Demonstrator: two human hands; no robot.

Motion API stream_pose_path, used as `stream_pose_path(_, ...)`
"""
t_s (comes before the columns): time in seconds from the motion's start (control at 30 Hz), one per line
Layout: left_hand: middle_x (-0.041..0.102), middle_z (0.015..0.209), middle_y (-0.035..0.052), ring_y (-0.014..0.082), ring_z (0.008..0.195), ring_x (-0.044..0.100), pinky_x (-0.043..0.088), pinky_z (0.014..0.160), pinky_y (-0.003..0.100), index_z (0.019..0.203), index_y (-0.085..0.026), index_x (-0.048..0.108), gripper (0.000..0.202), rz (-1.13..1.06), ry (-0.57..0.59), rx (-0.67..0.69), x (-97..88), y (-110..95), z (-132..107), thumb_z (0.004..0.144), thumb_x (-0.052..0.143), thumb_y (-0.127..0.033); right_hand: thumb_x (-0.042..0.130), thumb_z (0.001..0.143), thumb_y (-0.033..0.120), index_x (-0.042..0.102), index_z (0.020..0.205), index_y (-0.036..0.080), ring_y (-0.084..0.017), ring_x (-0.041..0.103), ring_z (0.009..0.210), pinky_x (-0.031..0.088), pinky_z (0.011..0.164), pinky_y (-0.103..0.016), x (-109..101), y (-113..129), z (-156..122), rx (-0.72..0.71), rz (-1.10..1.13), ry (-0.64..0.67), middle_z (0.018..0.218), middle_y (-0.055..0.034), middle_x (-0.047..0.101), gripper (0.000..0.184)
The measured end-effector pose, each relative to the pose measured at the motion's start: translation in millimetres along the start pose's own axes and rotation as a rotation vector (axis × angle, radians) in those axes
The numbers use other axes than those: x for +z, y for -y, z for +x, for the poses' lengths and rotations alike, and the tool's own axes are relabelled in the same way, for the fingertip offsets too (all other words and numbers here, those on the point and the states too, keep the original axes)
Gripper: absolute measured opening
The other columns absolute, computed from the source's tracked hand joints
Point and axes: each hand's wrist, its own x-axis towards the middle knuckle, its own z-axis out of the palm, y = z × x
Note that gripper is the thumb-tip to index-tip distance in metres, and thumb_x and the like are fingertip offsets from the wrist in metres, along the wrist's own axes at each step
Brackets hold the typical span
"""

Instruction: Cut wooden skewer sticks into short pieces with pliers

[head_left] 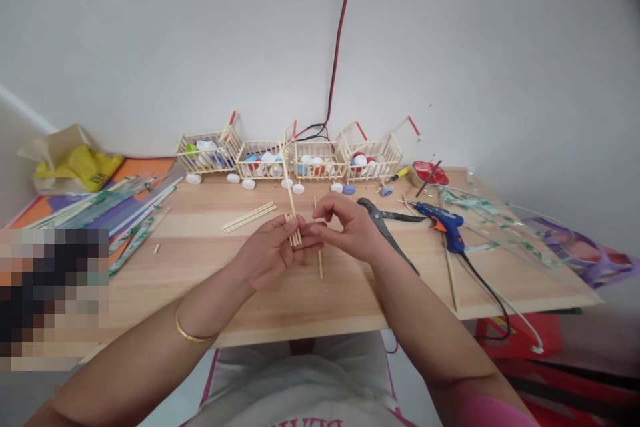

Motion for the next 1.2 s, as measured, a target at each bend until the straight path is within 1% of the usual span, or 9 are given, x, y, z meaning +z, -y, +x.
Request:
stream_pose_path(0.1, 0.068, 0.096, 0.0145, 0.0243, 0.097, 0.063, 0.049, 0.086, 0.038, 0.088, -0.009, 0.061, 0.013, 0.002, -0.006, 0.035, -0.3, 0.1, 1.4, 0.085, 0.051, -0.017, 0.067, 0.072, 0.025, 0.055, 0.09, 0.018, -0.017, 0.05, 0.088, 0.042, 0.078, -0.032, 4.8, 4.3, 0.4, -0.08, -0.071, 0.067, 0.093, -0.0056, 0.053, 0.022)
stream_pose_path(0.17, 0.067, 0.099, 0.0168, 0.025, 0.099, 0.062, 0.05, 0.085, 0.036, 0.093, -0.007, 0.061, 0.017, 0.008, -0.001, 0.044, 0.7, 1.0, 2.0, 0.086, 0.049, -0.016, 0.067, 0.071, 0.022, 0.053, 0.091, 0.019, -0.019, 0.049, 0.092, 0.043, 0.08, -0.034, 8.9, 5.2, 0.5, -0.09, -0.098, 0.086, 0.096, -0.0066, 0.051, 0.025)
stream_pose_path(0.37, 0.067, 0.101, 0.0166, 0.0256, 0.1, 0.062, 0.05, 0.086, 0.038, 0.094, -0.007, 0.062, 0.018, 0.0, -0.002, 0.074, 3.7, 3.9, 3.4, 0.086, 0.048, -0.014, 0.065, 0.073, 0.021, 0.05, 0.091, 0.019, -0.017, 0.049, 0.088, 0.043, 0.076, -0.032, 12.8, 3.5, -0.3, -0.079, -0.124, 0.106, 0.093, -0.0054, 0.05, 0.024)
stream_pose_path(0.53, 0.068, 0.101, 0.0162, 0.0243, 0.099, 0.063, 0.049, 0.085, 0.035, 0.094, -0.007, 0.062, 0.016, 0.004, -0.02, 0.093, 4.4, 5.4, 3.3, 0.084, 0.053, -0.015, 0.066, 0.073, 0.022, 0.051, 0.091, 0.019, -0.017, 0.049, 0.087, 0.044, 0.073, -0.03, 12.0, 4.1, -0.8, -0.056, -0.101, 0.123, 0.094, -0.0054, 0.05, 0.023)
stream_pose_path(0.7, 0.068, 0.097, 0.0142, 0.0237, 0.097, 0.063, 0.049, 0.083, 0.034, 0.092, -0.008, 0.063, 0.015, 0.051, -0.024, 0.118, 7.4, 6.2, 0.8, 0.082, 0.056, -0.018, 0.065, 0.073, 0.017, 0.051, 0.091, 0.019, -0.016, 0.049, 0.085, 0.044, 0.07, -0.028, 13.7, 5.3, -0.9, -0.045, -0.085, 0.136, 0.092, -0.0043, 0.05, 0.023)
stream_pose_path(0.8, 0.069, 0.095, 0.0129, 0.0237, 0.097, 0.063, 0.049, 0.082, 0.033, 0.089, -0.01, 0.063, 0.015, 0.08, -0.012, 0.118, 7.6, 6.4, 0.2, 0.08, 0.06, -0.021, 0.065, 0.072, 0.019, 0.051, 0.089, 0.019, -0.015, 0.049, 0.082, 0.044, 0.07, -0.028, 13.2, 6.3, -1.0, -0.034, -0.072, 0.138, 0.09, -0.0037, 0.05, 0.022)
stream_pose_path(0.93, 0.068, 0.092, 0.0108, 0.0239, 0.096, 0.063, 0.047, 0.087, 0.039, 0.088, -0.012, 0.062, 0.017, 0.131, 0.005, 0.082, 3.4, 8.3, 0.5, 0.079, 0.062, -0.027, 0.069, 0.07, 0.028, 0.052, 0.091, 0.019, -0.013, 0.049, 0.079, 0.043, 0.069, -0.026, 7.0, 4.8, -1.9, 0.05, 0.059, 0.146, 0.089, -0.0024, 0.052, 0.029)
stream_pose_path(1.07, 0.067, 0.097, 0.0107, 0.024, 0.098, 0.062, 0.043, 0.094, 0.045, 0.088, -0.012, 0.061, 0.02, 0.247, 0.091, 0.098, -1.6, 11.9, 0.0, 0.081, 0.06, -0.03, 0.06, 0.08, 0.032, 0.054, 0.091, 0.018, -0.011, 0.049, 0.074, 0.042, 0.069, -0.026, -0.5, -1.9, -2.7, 0.205, 0.21, 0.094, 0.082, -0.0012, 0.054, 0.019)
stream_pose_path(1.2, 0.067, 0.101, 0.0126, 0.0254, 0.099, 0.062, 0.041, 0.096, 0.047, 0.094, -0.012, 0.061, 0.023, 0.396, 0.141, 0.074, -3.2, 13.5, -1.5, 0.084, 0.055, -0.032, 0.058, 0.081, 0.033, 0.057, 0.089, 0.015, -0.009, 0.048, 0.066, 0.04, 0.059, -0.022, -2.7, -6.3, -3.0, 0.309, 0.373, 0.225, 0.074, 0.0004, 0.053, 0.019)
